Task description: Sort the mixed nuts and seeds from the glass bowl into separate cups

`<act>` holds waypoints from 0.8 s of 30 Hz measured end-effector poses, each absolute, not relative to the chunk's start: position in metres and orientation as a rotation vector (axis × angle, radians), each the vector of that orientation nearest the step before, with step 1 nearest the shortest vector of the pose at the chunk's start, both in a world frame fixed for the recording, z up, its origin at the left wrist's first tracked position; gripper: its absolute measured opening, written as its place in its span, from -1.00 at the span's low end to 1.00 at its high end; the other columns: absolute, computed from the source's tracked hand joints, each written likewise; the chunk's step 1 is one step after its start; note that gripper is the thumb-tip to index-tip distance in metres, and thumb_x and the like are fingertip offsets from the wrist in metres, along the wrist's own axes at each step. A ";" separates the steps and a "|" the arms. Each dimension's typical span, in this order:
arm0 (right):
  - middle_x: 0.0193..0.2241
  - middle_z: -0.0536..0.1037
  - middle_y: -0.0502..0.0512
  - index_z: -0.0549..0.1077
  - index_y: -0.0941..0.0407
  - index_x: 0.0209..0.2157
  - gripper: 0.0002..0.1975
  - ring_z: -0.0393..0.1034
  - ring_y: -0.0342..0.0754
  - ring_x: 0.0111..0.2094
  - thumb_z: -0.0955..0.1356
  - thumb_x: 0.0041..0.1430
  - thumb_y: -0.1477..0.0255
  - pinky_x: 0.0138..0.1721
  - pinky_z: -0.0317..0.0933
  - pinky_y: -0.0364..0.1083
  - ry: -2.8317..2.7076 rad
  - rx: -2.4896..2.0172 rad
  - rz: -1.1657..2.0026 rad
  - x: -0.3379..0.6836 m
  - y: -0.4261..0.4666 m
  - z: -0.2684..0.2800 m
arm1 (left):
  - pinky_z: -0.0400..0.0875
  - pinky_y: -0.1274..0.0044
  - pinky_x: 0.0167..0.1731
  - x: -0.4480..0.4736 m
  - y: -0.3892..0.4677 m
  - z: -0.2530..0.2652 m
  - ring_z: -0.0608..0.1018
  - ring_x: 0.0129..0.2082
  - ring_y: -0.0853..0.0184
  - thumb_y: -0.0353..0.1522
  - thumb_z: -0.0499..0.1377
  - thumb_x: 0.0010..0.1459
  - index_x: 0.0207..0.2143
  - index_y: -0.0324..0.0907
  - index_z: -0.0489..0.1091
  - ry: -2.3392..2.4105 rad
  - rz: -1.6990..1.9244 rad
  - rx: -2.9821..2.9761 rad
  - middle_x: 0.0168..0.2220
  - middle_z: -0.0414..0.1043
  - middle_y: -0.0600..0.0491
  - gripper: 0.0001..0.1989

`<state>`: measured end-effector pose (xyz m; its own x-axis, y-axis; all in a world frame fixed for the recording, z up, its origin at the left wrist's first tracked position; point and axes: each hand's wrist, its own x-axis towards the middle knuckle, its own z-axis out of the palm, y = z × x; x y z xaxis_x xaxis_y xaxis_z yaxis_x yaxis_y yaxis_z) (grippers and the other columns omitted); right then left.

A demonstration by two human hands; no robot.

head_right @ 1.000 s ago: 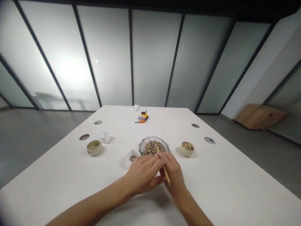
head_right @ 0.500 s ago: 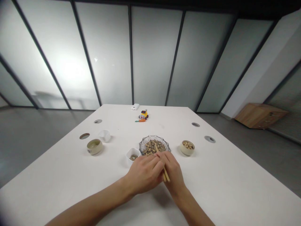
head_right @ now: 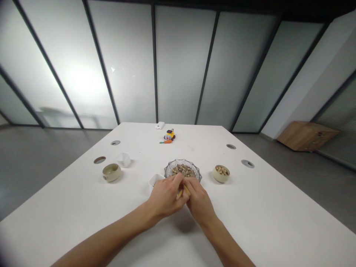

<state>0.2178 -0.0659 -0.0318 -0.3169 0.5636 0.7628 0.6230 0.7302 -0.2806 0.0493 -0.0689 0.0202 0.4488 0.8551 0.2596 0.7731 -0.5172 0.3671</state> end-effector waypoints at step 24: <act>-0.15 0.62 0.18 0.52 0.05 0.06 -0.74 0.56 0.09 -0.19 0.32 0.45 0.28 -0.08 0.53 0.14 -1.748 -1.211 0.053 0.237 -0.053 -0.033 | 0.38 0.51 -0.36 0.003 -0.027 0.048 0.49 -0.43 0.33 -0.33 0.05 0.37 -0.37 -0.09 0.32 1.164 1.009 2.056 -0.39 0.47 0.12 -0.80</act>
